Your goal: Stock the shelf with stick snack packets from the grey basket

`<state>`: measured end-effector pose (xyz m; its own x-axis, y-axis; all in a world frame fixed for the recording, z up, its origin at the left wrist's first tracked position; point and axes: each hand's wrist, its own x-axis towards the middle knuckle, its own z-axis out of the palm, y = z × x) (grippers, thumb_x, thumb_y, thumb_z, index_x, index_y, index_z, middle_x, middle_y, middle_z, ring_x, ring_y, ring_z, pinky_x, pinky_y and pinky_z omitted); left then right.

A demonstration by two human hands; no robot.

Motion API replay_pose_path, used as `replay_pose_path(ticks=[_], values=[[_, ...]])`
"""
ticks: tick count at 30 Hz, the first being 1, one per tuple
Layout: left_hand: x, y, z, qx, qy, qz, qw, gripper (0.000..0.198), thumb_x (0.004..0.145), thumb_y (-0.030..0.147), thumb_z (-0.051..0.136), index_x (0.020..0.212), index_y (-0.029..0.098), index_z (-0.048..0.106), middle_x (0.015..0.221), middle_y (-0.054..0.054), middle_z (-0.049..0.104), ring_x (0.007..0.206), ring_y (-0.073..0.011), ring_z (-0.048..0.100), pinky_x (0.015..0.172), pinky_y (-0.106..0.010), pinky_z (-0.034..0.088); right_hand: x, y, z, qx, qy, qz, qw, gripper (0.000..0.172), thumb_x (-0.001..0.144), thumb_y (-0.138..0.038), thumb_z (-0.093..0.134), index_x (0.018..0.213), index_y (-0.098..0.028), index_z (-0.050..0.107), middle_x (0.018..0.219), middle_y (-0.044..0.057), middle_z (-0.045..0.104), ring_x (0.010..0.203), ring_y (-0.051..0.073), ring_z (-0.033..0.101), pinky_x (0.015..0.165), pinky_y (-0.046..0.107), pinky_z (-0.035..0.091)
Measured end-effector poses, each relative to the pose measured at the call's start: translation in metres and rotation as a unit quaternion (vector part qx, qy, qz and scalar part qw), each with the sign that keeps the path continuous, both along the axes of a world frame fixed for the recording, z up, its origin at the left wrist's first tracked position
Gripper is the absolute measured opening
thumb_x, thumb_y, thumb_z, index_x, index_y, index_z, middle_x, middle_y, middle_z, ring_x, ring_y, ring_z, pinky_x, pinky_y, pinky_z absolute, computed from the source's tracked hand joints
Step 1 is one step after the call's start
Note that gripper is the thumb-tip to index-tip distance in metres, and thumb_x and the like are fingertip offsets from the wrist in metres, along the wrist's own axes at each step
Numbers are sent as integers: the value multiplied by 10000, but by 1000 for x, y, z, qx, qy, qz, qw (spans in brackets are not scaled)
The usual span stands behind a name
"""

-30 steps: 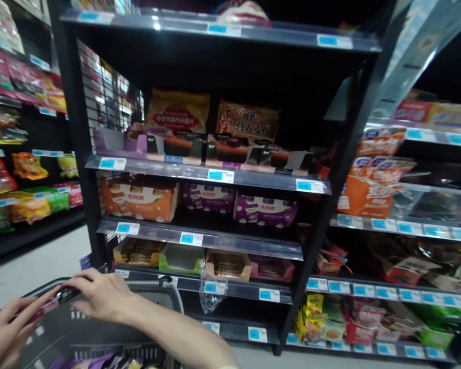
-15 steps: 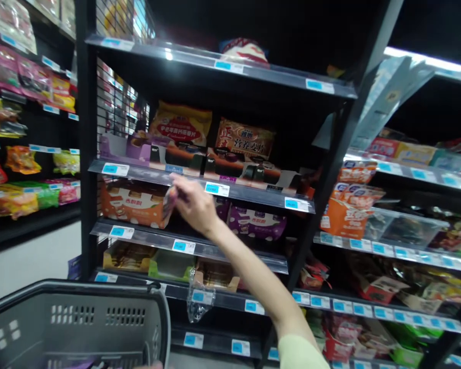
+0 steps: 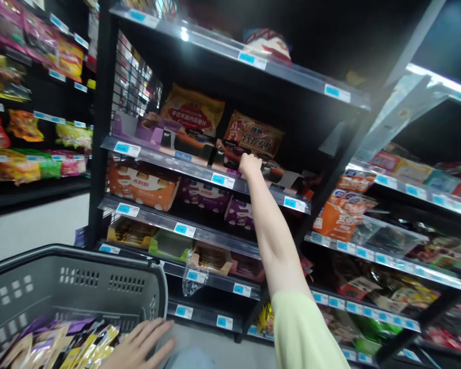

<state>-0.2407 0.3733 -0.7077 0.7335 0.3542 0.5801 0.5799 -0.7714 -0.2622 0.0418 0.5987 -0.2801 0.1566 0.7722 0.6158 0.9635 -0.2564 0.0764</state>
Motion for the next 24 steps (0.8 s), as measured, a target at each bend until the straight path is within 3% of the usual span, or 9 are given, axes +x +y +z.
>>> replay_pose_path(ticks=[4, 8, 11, 15, 19, 22, 24], values=[[-3, -4, 3, -42, 36, 19, 998, 503, 850, 108, 526, 1321, 269, 594, 1431, -77, 604, 1248, -286, 586, 1006, -449, 524, -13, 9, -8, -2, -6, 21, 1000, 361, 841, -91, 592, 1188, -135, 680, 1223, 200, 666, 1208, 361, 617, 1080, 581, 351], [-6, -2, 0, -77, 53, 8, 996, 514, 844, 121, 524, 1338, 251, 585, 1477, -100, 559, 1300, -310, 549, 1053, -484, 484, -23, 10, -14, 29, -16, 50, 998, 386, 885, -127, 528, 1244, -179, 660, 1237, 180, 665, 1193, 313, 612, 1007, 448, 430], [-9, 0, 4, -128, 69, 9, 989, 483, 843, 163, 544, 1321, 207, 593, 1490, -132, 533, 1328, -338, 516, 1091, -514, 435, -32, 5, -18, 150, -25, 82, 985, 411, 919, -107, 387, 1231, -163, 649, 1208, 165, 675, 1213, 310, 556, 986, 441, 425], [-14, 1, 23, -198, 54, 21, 979, 377, 896, 224, 531, 1264, 190, 602, 1415, -125, 576, 1282, -317, 531, 1093, -491, 408, -61, -16, -39, 284, -64, 194, 937, 360, 928, -135, 341, 1086, -165, 663, 1161, 134, 665, 1176, 308, 518, 992, 486, 405], [-18, 8, 37, -224, 36, 27, 974, 271, 929, 250, 516, 1177, 184, 603, 1259, -95, 626, 1162, -266, 564, 993, -414, 449, -111, -45, -90, 243, -132, 396, 876, 322, 949, -154, 363, 1033, -196, 671, 1034, 116, 653, 1093, 307, 553, 954, 516, 405], [-29, 24, 35, -235, 48, 48, 970, 289, 938, 266, 505, 1193, 162, 595, 1212, -107, 637, 1114, -262, 569, 927, -397, 459, -155, -61, -149, 111, -218, 570, 785, 290, 986, -199, 384, 1002, -229, 672, 985, 90, 658, 992, 270, 579, 908, 478, 414], [-45, 36, 30, -254, 70, 94, 960, 290, 948, 251, 481, 1188, 145, 605, 1182, -122, 659, 1136, -268, 574, 957, -406, 447, -184, -70, -195, 28, -276, 641, 715, 272, 999, -216, 396, 992, -218, 668, 967, 91, 668, 949, 253, 582, 868, 445, 419]])
